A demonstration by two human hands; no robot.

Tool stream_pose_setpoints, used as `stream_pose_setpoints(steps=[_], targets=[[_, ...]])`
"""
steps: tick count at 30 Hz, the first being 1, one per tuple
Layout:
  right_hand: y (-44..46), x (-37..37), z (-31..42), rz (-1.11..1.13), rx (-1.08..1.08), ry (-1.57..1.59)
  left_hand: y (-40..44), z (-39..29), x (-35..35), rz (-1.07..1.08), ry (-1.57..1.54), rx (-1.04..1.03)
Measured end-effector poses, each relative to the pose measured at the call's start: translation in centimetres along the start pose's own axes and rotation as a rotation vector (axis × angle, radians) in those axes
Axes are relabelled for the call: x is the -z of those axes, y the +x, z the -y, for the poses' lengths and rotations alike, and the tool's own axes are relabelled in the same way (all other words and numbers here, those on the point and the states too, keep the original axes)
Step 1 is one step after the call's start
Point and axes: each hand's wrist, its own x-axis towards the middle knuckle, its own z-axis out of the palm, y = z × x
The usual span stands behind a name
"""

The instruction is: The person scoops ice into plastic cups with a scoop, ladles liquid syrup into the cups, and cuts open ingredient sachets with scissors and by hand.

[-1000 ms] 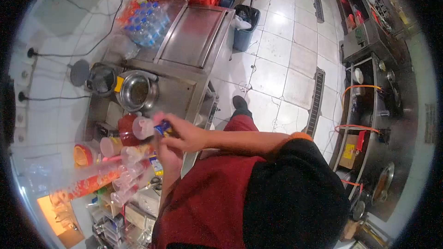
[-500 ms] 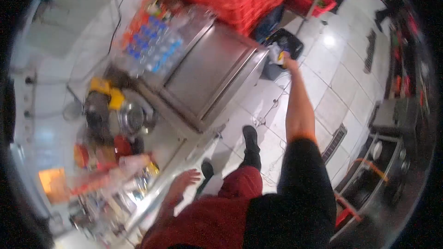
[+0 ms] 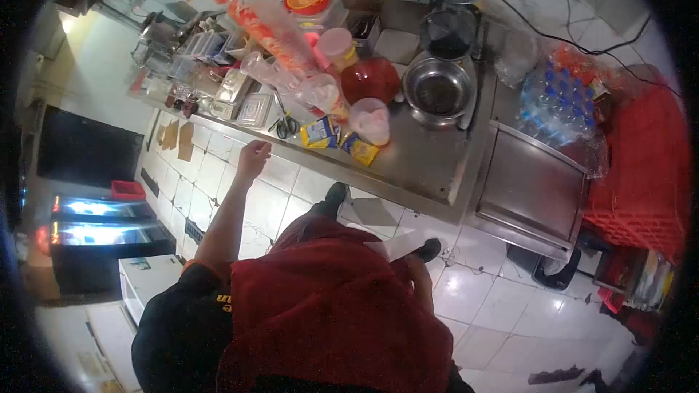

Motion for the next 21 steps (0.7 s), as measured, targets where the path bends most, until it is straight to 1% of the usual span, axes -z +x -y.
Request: stream_pose_setpoints(steps=[2,4,5,6,7,9,10,12,13,15,19,21], targets=[[1.6,9.8,7.9,0.069,-0.205,0.186,4.1,2.4,-0.8,-0.087,0.202,-0.347],[4.3,17.7,14.5,0.01,-0.318,0.256,8.5,4.7,-3.7,0.072,0.244,-0.468],[5.9,20.6,17.7,-0.058,-0.369,0.309,9.0,3.0,-4.2,0.17,0.284,-0.619],[7.6,23.3,21.0,-0.127,-0.424,0.358,9.7,2.2,-5.0,0.24,0.358,-0.707],[9.8,25.0,23.2,-0.223,-0.515,0.554,10.8,1.7,-6.0,0.277,0.327,-0.723],[14.0,28.0,29.5,-0.736,-0.543,0.076,11.5,1.9,-7.3,0.429,0.334,-0.714],[16.1,28.7,31.5,-0.77,-0.525,0.06,11.3,2.2,-7.7,0.471,0.316,-0.717],[20.7,29.8,33.1,-0.871,-0.504,0.018,11.5,1.9,-8.3,0.401,0.581,-0.688],[23.0,29.6,32.9,-0.932,-0.505,-0.004,11.6,1.8,-8.5,0.431,0.563,-0.705],[26.0,29.8,33.6,-0.863,-0.715,-0.123,12.0,1.6,-9.2,0.562,0.67,-0.511],[29.2,29.1,33.1,-0.916,-0.771,-0.096,13.1,2.2,-9.7,0.574,0.685,-0.539],[30.1,29.5,32.1,-0.878,-0.783,-0.045,13.2,1.6,-8.8,0.603,0.67,-0.694]])
